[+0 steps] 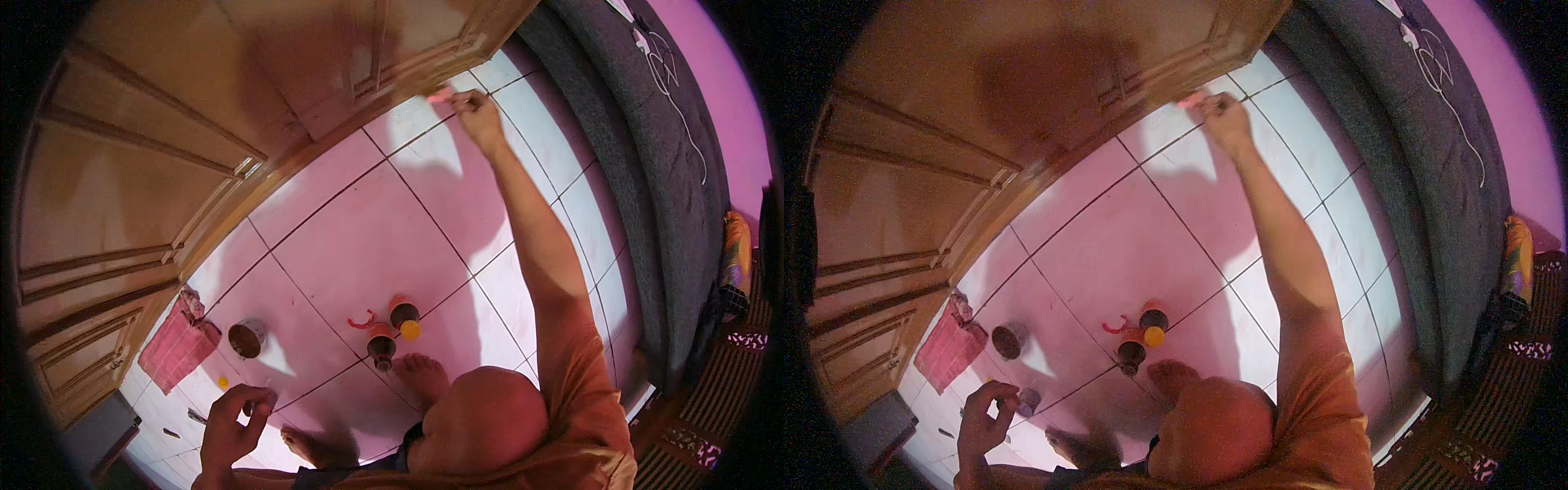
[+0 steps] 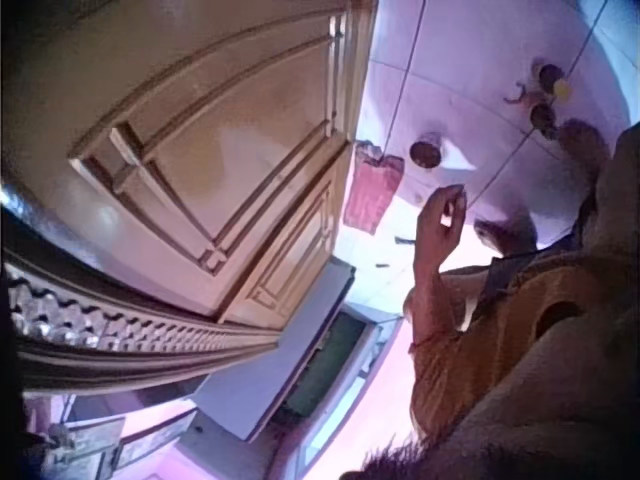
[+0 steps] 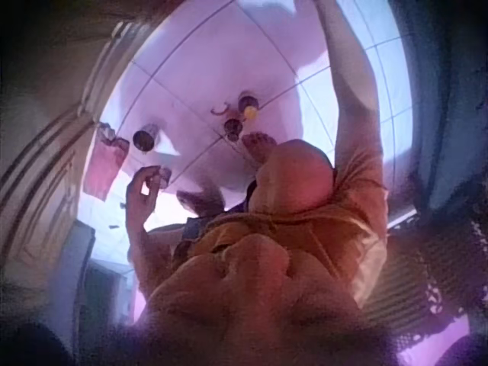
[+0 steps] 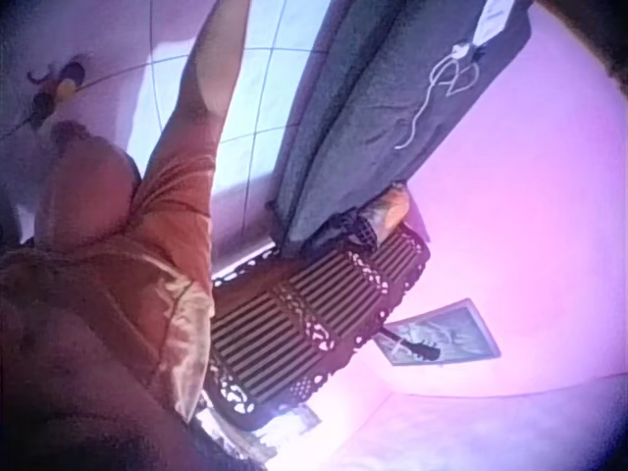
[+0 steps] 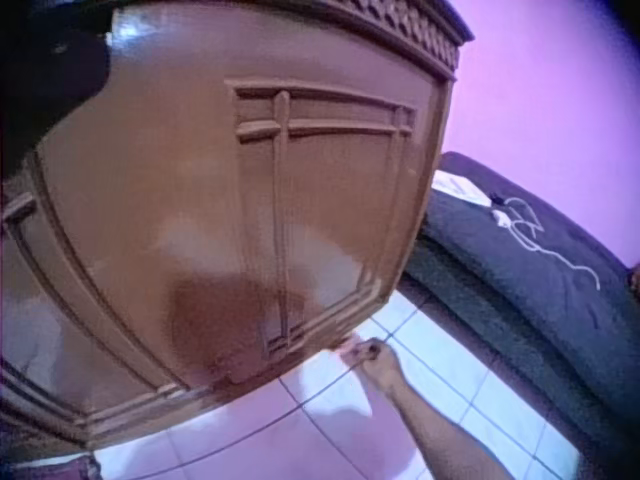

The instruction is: The person applies a liquid from a container to the bottom trim of a wooden cabinet using a paintbrush while sitting on the floor.

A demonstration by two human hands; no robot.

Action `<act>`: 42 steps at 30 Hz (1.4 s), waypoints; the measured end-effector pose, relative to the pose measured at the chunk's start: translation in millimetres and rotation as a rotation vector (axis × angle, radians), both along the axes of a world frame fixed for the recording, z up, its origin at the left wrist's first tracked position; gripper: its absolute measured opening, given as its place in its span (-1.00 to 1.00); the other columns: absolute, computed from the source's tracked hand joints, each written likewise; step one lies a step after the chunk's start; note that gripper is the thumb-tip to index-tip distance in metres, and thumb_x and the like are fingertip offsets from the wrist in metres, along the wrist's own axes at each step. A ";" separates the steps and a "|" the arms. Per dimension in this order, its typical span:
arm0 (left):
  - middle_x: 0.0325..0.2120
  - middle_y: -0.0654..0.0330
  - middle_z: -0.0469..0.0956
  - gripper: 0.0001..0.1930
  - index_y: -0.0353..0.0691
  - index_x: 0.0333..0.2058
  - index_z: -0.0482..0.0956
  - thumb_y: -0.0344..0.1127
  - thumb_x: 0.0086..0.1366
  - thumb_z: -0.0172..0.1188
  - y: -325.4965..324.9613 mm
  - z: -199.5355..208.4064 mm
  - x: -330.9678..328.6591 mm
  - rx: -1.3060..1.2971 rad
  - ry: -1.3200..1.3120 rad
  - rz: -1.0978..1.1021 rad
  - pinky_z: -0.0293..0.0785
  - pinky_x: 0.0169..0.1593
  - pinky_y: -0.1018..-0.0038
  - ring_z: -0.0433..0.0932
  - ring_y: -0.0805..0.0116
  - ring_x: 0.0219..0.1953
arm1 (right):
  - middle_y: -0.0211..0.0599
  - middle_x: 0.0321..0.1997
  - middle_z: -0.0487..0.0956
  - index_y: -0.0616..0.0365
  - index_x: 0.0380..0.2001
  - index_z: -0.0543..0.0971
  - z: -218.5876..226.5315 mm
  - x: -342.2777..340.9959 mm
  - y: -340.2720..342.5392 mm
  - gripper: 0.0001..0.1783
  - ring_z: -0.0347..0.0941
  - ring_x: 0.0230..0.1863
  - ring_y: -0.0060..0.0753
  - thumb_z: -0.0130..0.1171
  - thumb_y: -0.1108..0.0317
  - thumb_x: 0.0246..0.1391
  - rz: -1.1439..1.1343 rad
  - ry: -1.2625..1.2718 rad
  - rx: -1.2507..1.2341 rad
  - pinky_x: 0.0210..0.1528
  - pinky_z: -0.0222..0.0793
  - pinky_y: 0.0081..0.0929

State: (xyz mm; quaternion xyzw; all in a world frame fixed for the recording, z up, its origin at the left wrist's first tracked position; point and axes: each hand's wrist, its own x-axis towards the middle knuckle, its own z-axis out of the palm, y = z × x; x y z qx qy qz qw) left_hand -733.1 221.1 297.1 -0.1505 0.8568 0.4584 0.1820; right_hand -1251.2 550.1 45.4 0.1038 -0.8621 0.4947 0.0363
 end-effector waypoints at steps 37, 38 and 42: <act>-0.42 0.14 0.56 -0.86 -0.35 -0.18 0.53 -0.40 0.40 0.08 26.9 -31.0 -28.1 0.092 -0.246 0.182 0.51 -0.24 0.47 0.60 0.39 -0.35 | 0.06 -0.21 0.67 0.25 -0.27 0.58 36.2 -59.2 14.4 -0.75 0.60 -0.10 0.11 0.20 0.28 0.10 -0.485 0.059 0.214 -0.05 0.48 -0.13; -0.41 0.14 0.55 -0.86 -0.35 -0.18 0.52 -0.40 0.41 0.08 26.8 -32.1 -26.8 0.121 -0.258 0.213 0.51 -0.24 0.48 0.61 0.40 -0.34 | 0.04 -0.20 0.67 0.25 -0.27 0.58 39.1 -57.8 12.5 -0.76 0.61 -0.11 0.11 0.20 0.28 0.10 -0.436 0.044 0.196 -0.05 0.48 -0.13; -0.42 0.15 0.57 -0.86 -0.34 -0.17 0.52 -0.40 0.41 0.08 24.1 -32.1 -25.9 0.077 -0.214 0.162 0.49 -0.29 0.50 0.58 0.45 -0.39 | 0.01 -0.22 0.67 0.24 -0.28 0.57 46.2 -53.3 9.8 -0.79 0.60 -0.09 0.07 0.19 0.30 0.12 -0.572 0.030 0.154 -0.03 0.47 -0.15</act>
